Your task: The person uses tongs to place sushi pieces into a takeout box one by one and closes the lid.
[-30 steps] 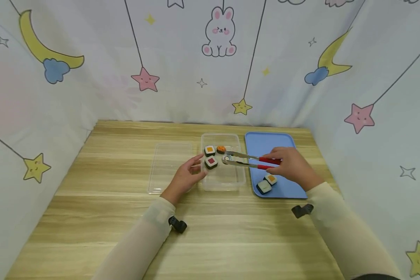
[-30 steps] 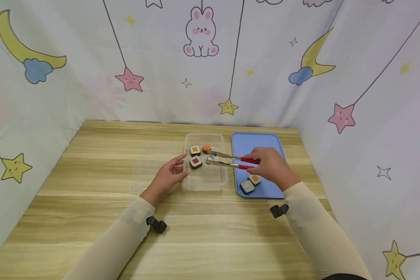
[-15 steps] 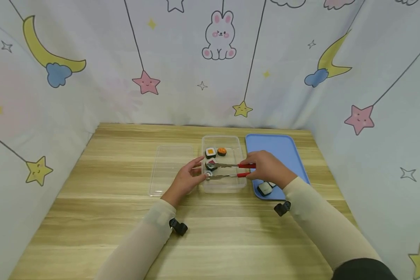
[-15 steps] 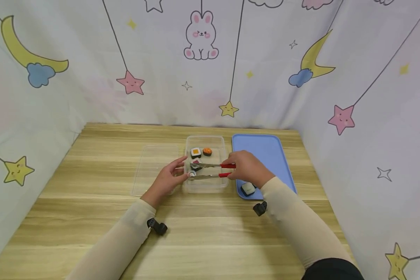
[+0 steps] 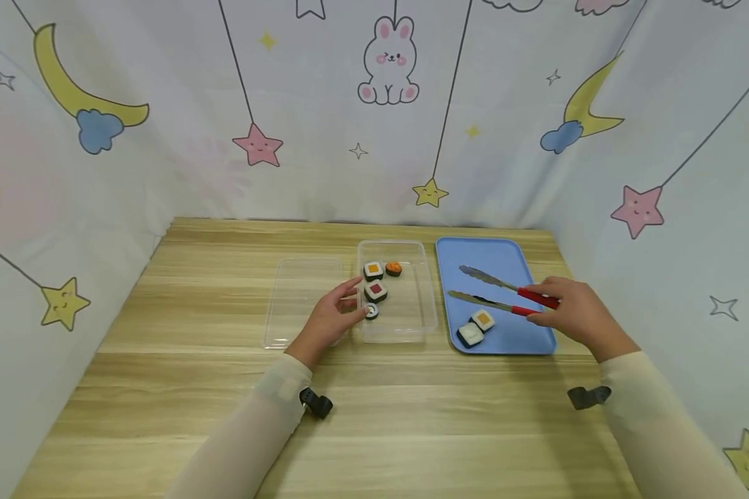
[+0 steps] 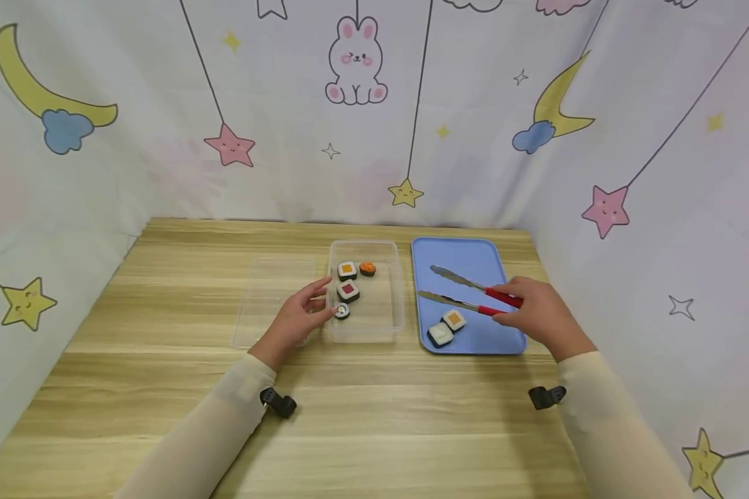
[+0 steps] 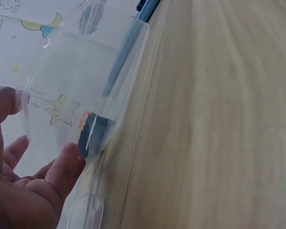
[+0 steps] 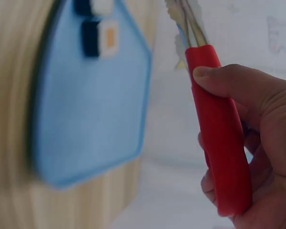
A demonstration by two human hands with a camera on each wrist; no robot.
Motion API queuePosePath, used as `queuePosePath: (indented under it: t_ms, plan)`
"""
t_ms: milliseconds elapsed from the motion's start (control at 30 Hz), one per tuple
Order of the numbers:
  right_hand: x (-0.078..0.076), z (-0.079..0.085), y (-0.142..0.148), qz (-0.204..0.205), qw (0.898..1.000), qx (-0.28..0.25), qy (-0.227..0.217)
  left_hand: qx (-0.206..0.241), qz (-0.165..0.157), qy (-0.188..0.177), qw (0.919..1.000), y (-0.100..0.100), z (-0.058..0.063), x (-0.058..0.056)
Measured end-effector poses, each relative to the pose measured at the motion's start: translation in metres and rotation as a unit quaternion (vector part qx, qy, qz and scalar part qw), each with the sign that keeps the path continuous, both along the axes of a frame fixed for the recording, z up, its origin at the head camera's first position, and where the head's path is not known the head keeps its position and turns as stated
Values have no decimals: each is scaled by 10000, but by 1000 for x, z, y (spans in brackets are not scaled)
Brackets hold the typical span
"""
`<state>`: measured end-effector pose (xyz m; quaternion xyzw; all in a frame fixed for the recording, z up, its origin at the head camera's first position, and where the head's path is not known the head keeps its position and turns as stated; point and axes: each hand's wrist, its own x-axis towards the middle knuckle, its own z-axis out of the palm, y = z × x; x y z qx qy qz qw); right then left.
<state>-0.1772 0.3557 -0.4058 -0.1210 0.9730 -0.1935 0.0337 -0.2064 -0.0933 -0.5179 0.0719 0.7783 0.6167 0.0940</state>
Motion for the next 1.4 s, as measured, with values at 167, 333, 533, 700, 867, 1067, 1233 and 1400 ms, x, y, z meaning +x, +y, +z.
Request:
queuePosePath:
  t_ms: [167,333,533,700,867,1067,1233,1400]
  plan:
    - [24,-13,41,-191,9993,214,-252,-81,0,-23,10000,0,0,-1]
    - [39,-24,59,-248,9991,96,-329,-25,26,-33,10000,1,-1,-1]
    - [44,-27,61,-241,9988,45,-426,-86,2,-31,10000,1,1,0]
    - [42,-31,56,-181,9991,1,-381,-101,71,51,9999,1,2,1]
    - [41,-36,52,-246,9994,-59,-223,-205,79,86,9997,1,0,2]
    - [43,-35,55,-182,9998,-4,45,-122,179,-23,9998,2,2,5]
    - [40,-26,57,-321,9989,-62,322,-26,169,-6,9999,3,0,5]
    - [28,-9,43,-343,9982,-301,387,-15,177,6,9998,3,-2,3]
